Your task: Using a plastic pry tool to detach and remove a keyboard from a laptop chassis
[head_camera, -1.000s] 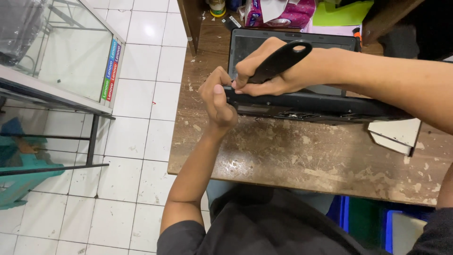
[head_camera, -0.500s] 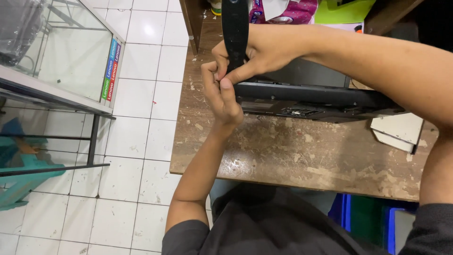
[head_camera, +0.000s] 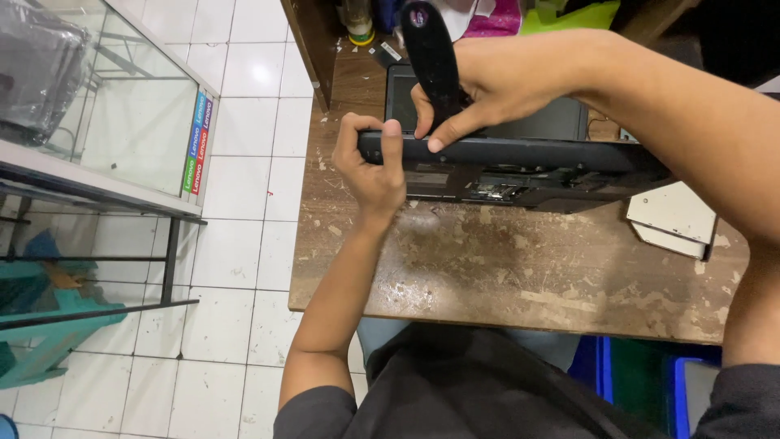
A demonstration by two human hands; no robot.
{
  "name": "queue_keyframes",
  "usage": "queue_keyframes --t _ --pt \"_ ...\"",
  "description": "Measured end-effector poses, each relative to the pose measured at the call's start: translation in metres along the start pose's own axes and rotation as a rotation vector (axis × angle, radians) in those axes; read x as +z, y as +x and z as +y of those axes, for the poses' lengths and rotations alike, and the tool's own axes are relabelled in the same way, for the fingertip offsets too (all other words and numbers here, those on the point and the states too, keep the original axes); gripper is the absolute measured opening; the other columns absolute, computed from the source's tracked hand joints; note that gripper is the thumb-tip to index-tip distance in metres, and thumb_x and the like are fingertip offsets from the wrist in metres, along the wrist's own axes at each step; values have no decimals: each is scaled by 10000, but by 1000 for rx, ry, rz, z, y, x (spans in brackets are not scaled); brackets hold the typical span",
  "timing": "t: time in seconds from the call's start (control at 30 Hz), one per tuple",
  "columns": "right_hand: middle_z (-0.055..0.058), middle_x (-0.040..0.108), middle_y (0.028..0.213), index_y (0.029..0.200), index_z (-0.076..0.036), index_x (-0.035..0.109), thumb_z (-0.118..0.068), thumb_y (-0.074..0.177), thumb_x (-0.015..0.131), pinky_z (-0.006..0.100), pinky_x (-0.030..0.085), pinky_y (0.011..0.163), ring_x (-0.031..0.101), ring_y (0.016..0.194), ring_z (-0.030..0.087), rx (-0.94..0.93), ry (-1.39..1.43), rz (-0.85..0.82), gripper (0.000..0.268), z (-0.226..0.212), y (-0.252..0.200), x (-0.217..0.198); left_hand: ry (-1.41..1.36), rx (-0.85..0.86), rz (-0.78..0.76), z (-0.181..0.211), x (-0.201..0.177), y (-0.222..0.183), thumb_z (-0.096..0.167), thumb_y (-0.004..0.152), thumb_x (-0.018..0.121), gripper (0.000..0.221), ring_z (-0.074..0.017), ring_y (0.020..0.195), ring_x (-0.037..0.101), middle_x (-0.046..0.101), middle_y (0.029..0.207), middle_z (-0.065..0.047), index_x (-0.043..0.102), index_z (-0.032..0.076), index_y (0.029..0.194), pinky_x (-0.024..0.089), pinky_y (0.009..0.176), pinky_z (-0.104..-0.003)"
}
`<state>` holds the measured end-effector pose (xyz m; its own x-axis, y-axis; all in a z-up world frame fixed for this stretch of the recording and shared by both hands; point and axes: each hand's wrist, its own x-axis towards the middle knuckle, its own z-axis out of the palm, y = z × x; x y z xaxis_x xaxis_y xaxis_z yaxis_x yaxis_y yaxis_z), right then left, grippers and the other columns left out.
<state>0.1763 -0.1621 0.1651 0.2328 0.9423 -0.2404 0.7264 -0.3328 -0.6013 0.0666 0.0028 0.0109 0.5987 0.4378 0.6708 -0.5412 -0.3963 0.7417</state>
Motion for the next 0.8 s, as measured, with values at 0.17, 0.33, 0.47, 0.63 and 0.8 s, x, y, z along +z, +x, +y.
queue_keyframes --t 0.17,0.33,0.47,0.63,0.8 --pt "-19 781 902 1030 -142 801 -389 993 754 304 556 737 715 800 143 6 -9 241 255 20 -41 7 57 -70 -8 -6 9 11 399 1048 595 318 -160 702 600 596 788 -14 571 124 888 517 612 -324" --pt "9 792 931 1000 -117 800 -377 973 777 334 555 786 734 859 172 137 -11 298 263 37 -76 6 122 -84 5 -9 15 19 355 1043 590 282 -164 744 591 593 793 -11 581 125 880 495 673 -329" --pt "-9 860 958 1042 -142 871 -367 914 837 331 569 791 775 876 153 349 -29 267 262 38 -97 1 146 -88 13 -9 19 21 335 1039 589 258 -160 779 596 622 815 -9 603 126 889 501 717 -330" --pt "21 636 715 880 -97 711 -388 913 899 338 465 623 581 667 161 287 -74 313 348 66 -115 5 178 -80 14 -12 19 20 323 1039 587 230 -167 814 614 638 855 -15 621 128 923 521 745 -337" --pt "27 750 766 866 -93 800 -393 889 897 338 523 663 691 710 168 368 -72 263 317 72 -139 8 141 -75 42 -8 20 21 272 1031 595 196 -172 801 656 672 831 -27 624 115 916 528 748 -336"
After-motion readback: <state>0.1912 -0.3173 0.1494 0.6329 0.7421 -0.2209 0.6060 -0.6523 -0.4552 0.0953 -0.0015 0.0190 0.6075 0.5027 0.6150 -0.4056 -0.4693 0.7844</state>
